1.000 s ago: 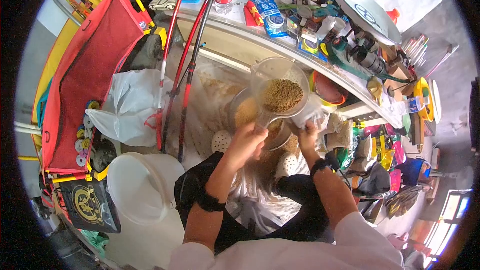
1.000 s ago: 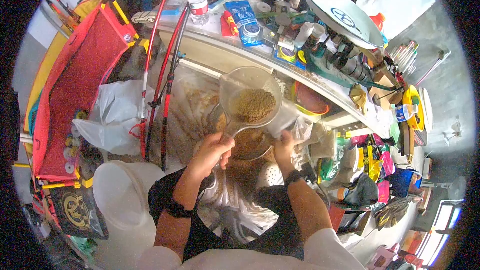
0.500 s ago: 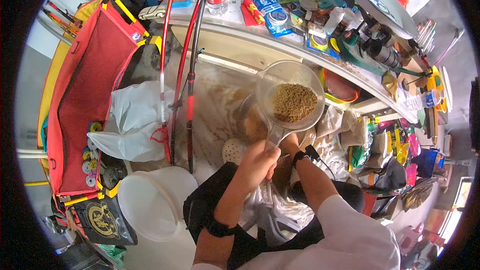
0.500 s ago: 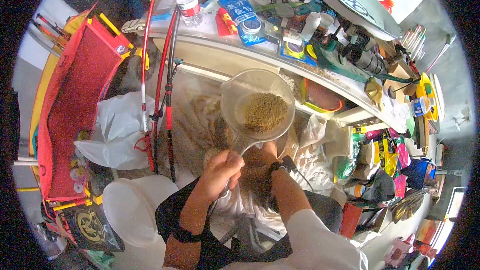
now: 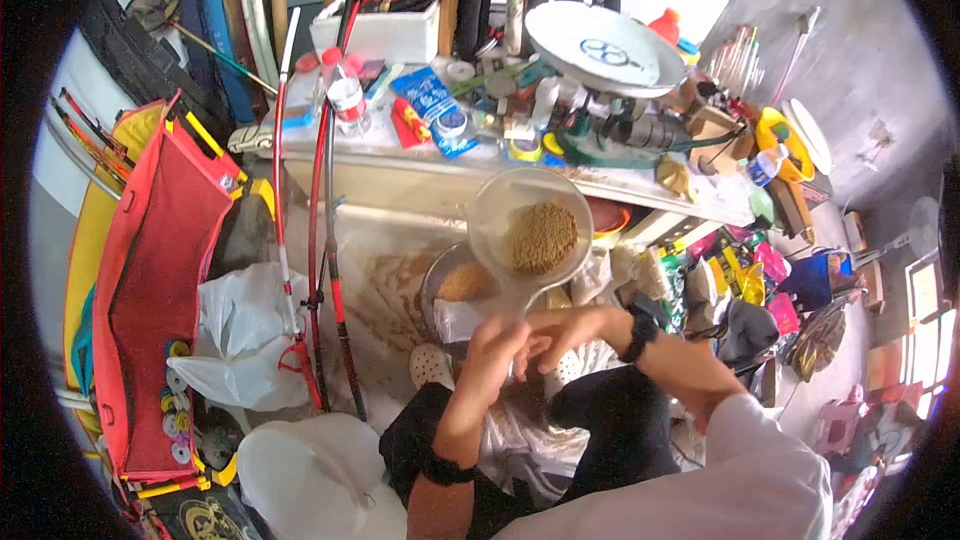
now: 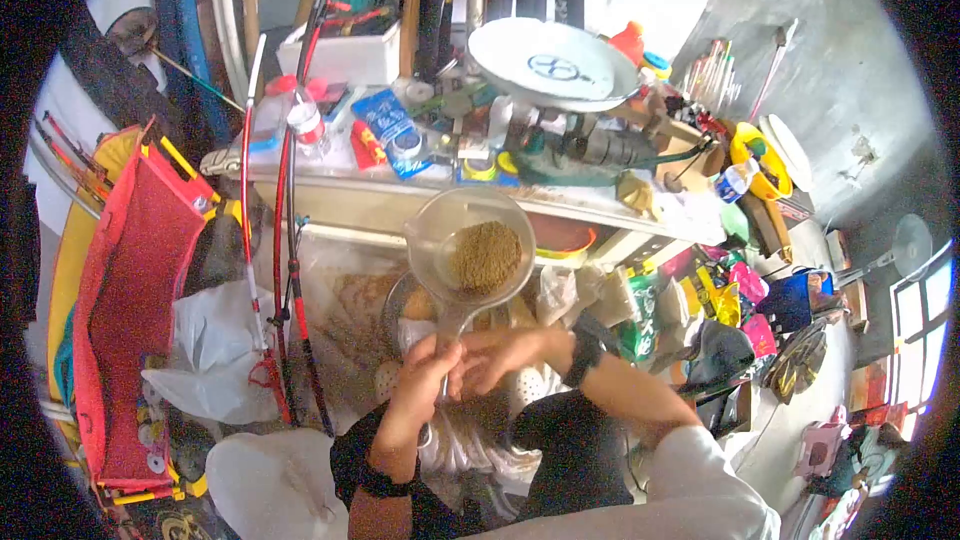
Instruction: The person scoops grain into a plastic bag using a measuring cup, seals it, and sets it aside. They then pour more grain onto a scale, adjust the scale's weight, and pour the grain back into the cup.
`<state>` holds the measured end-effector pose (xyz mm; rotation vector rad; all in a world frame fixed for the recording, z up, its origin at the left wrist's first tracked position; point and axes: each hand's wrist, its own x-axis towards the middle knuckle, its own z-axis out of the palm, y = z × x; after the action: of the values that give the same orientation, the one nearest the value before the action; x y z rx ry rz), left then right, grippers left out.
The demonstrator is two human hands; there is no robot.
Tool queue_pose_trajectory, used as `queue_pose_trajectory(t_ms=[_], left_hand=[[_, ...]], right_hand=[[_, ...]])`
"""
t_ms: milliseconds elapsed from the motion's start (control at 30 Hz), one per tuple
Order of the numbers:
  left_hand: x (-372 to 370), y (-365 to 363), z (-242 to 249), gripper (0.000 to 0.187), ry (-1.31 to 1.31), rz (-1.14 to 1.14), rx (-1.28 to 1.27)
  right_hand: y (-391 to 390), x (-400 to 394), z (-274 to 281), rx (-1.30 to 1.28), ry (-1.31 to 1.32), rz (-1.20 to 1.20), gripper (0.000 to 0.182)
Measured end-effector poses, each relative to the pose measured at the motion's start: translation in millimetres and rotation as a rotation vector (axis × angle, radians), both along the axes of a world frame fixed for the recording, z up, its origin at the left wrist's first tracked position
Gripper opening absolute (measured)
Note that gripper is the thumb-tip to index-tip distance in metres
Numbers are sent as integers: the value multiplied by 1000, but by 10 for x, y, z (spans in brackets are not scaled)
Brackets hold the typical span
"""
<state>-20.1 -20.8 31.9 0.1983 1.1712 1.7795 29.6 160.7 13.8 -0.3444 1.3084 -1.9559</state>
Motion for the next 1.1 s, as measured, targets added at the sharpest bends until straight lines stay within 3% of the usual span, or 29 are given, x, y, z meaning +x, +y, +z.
queue_pose_trajectory(t_ms=[133, 200, 267, 300, 367, 467, 500, 533, 567, 633, 667, 733, 767, 800, 833, 933, 967, 1033, 1100], left_hand=[[244, 157, -2, 20, 46, -138, 127], [372, 254, -55, 25, 56, -176, 139], [473, 341, -6, 33, 86, -177, 191], [437, 355, -93, 36, 147, -332, 215], [423, 347, 15, 35, 96, -366, 251], [458, 358, 106, 35, -36, -444, 320], [458, 379, 68, 35, 133, -436, 285], [454, 399, 30, 35, 303, -425, 248], [446, 419, 2, 35, 307, -424, 253], [448, 447, -53, 30, 759, -517, -102], [470, 448, -77, 30, 760, -519, -98], [505, 445, -115, 29, 1211, -415, -238], [501, 447, -120, 29, 1210, -422, -234], [494, 438, -125, 29, 1234, -501, -303], [493, 433, -132, 30, 1257, -581, -373], [482, 448, -191, 30, 1276, -681, -463], [483, 442, -199, 30, 1276, -677, -465], [492, 433, -219, 20, 1383, -605, -433], [468, 447, -238, 25, 1352, -660, -471]], right_hand=[[-156, 384, 476, -252, -249, -586, 49], [-278, 550, 431, -22, -285, -903, 33], [-371, 634, 615, -148, -260, -1101, 23], [-357, 668, 575, -203, -225, -1183, 19], [-236, 734, 674, -247, -160, -1305, 14], [191, 886, 1109, -291, -134, -1378, 23], [447, 990, 1116, -346, -122, -1379, 24], [544, 998, 1347, -241, -99, -1431, 24], [650, 1034, 1508, -290, -108, -1472, 24], [903, 1041, 1808, -117, -32, -1490, 19], [1049, 1006, 1930, -26, 19, -1543, 15], [1289, 877, 2289, 74, 69, -1561, 12], [1456, 800, 2431, -51, -30, -1573, 10], [1629, 742, 2524, 195, 127, -1469, 12], [1678, 624, 2686, 182, 2, -1565, 13], [2039, 403, 2877, 441, -34, -1445, 15], [2154, 322, 2890, 441, -31, -1442, 15], [2335, 167, 2873, 871, 77, -1314, 18], [2450, 32, 2860, 975, 129, -1258, 18]])
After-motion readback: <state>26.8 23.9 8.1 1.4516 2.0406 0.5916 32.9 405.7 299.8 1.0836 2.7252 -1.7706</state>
